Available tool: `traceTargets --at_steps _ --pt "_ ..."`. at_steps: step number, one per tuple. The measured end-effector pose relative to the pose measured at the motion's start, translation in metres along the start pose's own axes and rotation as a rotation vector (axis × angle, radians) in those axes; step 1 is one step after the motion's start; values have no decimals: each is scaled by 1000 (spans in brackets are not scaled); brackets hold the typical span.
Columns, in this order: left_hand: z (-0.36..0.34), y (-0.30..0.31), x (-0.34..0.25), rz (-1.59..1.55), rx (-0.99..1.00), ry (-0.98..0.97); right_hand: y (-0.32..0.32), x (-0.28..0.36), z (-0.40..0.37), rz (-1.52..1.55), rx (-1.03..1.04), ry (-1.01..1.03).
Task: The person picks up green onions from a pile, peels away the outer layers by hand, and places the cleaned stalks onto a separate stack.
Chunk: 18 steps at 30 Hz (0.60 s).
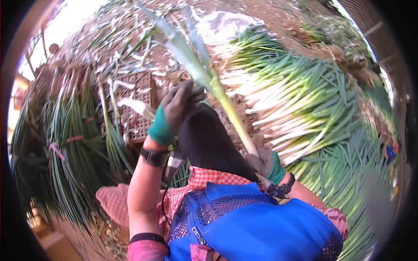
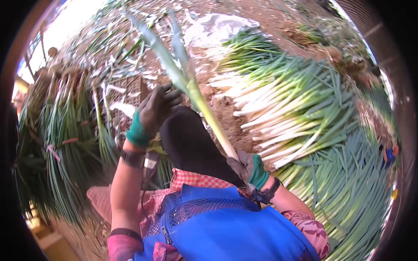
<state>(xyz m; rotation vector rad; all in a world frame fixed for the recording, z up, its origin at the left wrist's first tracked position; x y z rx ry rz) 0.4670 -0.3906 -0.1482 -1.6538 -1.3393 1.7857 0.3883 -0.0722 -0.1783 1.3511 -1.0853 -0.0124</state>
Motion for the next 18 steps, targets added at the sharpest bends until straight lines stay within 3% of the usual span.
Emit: traceTargets --at_steps 1,3,6,9,10,14,17,18 --pt "4 8 4 -55 77 12 -1 8 -2 -51 26 54" --pt "0 2 4 -66 -126 43 -6 10 -6 -87 55 116" --pt "-9 21 6 74 -209 16 -7 11 -7 -88 84 111" --pt "-24 25 0 37 -359 -75 -3 19 -6 -157 129 150" --pt "-27 33 -6 65 -265 -61 0 24 -5 -141 147 163" --pt "-38 35 0 -37 -473 -119 7 42 0 -133 197 236" --pt "-40 14 -2 -233 -292 -139 7 47 3 -108 312 271" --pt "-37 25 -2 -73 -224 -142 7 46 6 -91 366 278"
Point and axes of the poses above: each hand's wrist, its own z-axis towards the middle knuckle, its own y-axis out of the back of the hand, x = y × z, the point moved 3 cm from there along z, towards the middle knuckle, and after that the axes turned 15 degrees about -z, right-handed, at the moved point
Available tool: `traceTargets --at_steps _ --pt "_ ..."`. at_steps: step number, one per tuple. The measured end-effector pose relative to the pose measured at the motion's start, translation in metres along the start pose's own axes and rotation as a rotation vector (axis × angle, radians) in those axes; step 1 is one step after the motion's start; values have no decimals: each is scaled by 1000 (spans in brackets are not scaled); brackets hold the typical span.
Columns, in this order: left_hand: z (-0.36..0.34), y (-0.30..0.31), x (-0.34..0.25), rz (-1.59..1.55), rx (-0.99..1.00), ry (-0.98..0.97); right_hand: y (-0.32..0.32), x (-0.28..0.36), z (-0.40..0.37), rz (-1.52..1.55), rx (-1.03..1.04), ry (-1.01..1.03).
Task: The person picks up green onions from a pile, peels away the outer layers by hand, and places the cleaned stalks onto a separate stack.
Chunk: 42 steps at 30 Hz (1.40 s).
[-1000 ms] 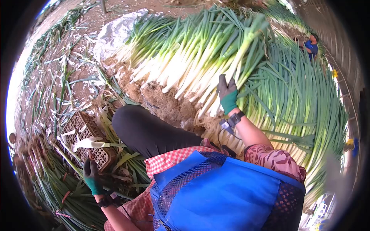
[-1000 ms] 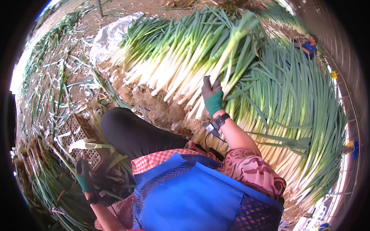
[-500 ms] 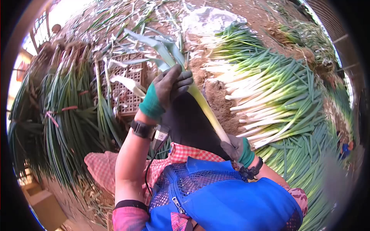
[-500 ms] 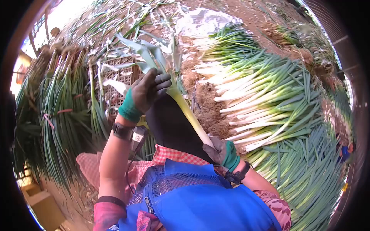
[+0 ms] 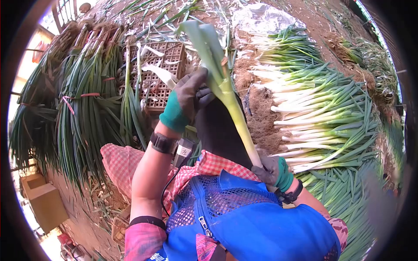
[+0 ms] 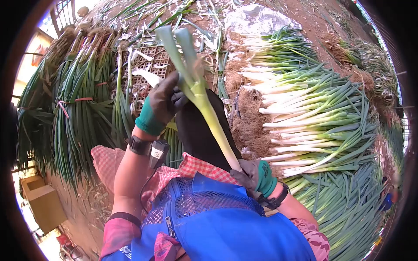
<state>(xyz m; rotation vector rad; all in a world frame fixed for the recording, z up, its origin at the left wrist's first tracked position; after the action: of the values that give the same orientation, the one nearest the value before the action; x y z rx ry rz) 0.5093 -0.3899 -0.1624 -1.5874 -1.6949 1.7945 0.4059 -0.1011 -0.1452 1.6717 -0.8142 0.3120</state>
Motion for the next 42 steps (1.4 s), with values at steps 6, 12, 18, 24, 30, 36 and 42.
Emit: traceTargets --at_steps 6,12,18,24,30,36,42 --pt "-8 1 4 512 105 -162 -2 11 39 -111 -49 226" --pt "-41 -28 -3 347 -185 -13 28 26 101 226 -288 238" --pt "-42 0 27 908 380 -520 57 70 159 306 -214 334" --pt "-45 10 34 465 277 -430 43 68 162 514 -248 381" --pt "-56 2 29 1235 220 -757 31 58 151 -41 -871 694" --pt "-54 -8 22 719 127 -409 18 67 146 67 -691 333" --pt "-58 -15 11 965 316 -694 17 61 134 3 -924 504"
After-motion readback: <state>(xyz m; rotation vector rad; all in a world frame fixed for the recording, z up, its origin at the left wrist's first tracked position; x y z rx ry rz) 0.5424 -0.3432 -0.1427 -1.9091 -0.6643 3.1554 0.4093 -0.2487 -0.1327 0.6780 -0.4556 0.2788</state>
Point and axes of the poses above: each hand's wrist, its own z-axis towards the middle knuckle, its own y-axis out of the back of the hand, x = y × z, the point moved 3 cm from there along z, towards the middle knuckle, and after that the axes turned 15 degrees about -z, right-handed, at the moved point
